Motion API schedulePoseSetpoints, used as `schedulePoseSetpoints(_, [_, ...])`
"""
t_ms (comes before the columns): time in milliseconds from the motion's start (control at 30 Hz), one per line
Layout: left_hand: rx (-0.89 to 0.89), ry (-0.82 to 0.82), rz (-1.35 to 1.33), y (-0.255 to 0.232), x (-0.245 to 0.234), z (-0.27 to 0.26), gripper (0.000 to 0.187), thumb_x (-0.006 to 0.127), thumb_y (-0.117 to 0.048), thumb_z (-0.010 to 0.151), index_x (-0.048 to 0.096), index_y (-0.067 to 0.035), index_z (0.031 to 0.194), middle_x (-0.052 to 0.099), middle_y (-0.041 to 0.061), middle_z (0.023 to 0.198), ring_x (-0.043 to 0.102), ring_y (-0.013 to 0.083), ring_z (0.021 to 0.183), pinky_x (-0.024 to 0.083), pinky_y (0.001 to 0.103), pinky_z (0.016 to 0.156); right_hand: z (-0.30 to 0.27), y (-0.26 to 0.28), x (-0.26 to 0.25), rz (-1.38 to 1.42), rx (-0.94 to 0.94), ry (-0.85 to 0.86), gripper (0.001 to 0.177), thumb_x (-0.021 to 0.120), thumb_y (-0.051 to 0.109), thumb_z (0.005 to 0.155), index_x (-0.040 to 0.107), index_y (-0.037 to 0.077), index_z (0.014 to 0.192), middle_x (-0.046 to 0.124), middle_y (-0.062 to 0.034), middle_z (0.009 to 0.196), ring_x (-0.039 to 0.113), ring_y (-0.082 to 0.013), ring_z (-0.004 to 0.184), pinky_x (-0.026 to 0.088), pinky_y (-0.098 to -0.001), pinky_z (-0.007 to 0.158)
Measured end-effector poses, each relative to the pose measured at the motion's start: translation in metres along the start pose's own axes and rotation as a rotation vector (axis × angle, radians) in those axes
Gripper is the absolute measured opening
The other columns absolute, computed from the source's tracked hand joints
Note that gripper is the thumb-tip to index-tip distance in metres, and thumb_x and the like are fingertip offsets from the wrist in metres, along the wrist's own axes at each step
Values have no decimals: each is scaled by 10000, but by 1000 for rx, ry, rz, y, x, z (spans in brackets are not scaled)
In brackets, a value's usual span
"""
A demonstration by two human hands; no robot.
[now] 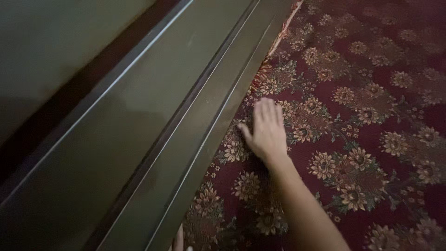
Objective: The person spreads a maroon floral-patterned bedsheet over a bed, aligns it with the frame, and smooths the surface by hand. The person adjusts the edges and corners to fit the bed frame.
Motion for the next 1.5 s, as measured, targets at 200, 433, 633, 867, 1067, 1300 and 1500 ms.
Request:
schedulePoseSetpoints(200, [-25,-12,20,14,-13,8,687,436,-359,1012,274,-29,1593,317,253,1607,310,418,1491,275,523,1177,47,1,22,38,152,246,1055,384,851,840,127,211,1638,70,-80,1703,-13,-360,1552,-18,-763,1136])
schedulePoseSetpoints(433, [-52,-62,23,6,-31,30,671,440,-340,1005,311,-36,1589,352,251,1588,339,415,1474,293,514,1168,74,15,14,-45,41,382,978,349,888,840,182,316,1616,42,12,1728,-93,-420,1565,-21,-847,1084])
schedulePoseSetpoints(633, [-64,-129,1,-12,-46,23,660,444,-325,998,342,-42,1586,383,249,1572,364,413,1460,308,507,1161,79,21,25,-36,-81,256,795,247,716,972,190,277,1633,74,-16,1710,-50,-359,1568,-48,-760,1171])
schedulePoseSetpoints(867, [45,-265,7,-48,-74,-35,648,449,-306,991,379,-49,1582,418,247,1553,394,410,1443,325,498,1152,17,15,17,105,-136,-29,759,230,628,1017,265,157,1611,179,-98,1697,86,-307,1563,13,-527,1255])
schedulePoseSetpoints(1067, [432,-501,80,-101,-119,-36,627,395,-345,1052,388,48,1540,593,311,1412,610,420,1296,467,453,1124,-91,42,-11,299,-133,-51,799,248,666,1026,296,122,1609,225,-151,1674,127,-343,1556,31,-495,1256])
schedulePoseSetpoints(1300, [148,-288,380,-129,-141,-34,699,367,-412,1009,260,-104,1627,355,187,1633,418,391,1434,342,523,1122,-264,71,-60,282,-228,-112,776,377,649,1013,358,115,1576,262,-216,1652,150,-378,1548,63,-525,1244])
schedulePoseSetpoints(1500, [116,-250,308,-141,-139,-57,709,270,-502,1061,150,-89,1624,211,144,1690,274,339,1530,202,471,1242,-357,42,-80,141,-150,-23,780,400,662,981,339,148,1565,255,-203,1627,132,-389,1522,54,-556,1213])
Point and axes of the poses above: each hand's wrist, its own z-axis towards the middle knuckle, its own x-axis out of the palm, y = z × x, the point moved 7 cm from there along z, towards the middle knuckle
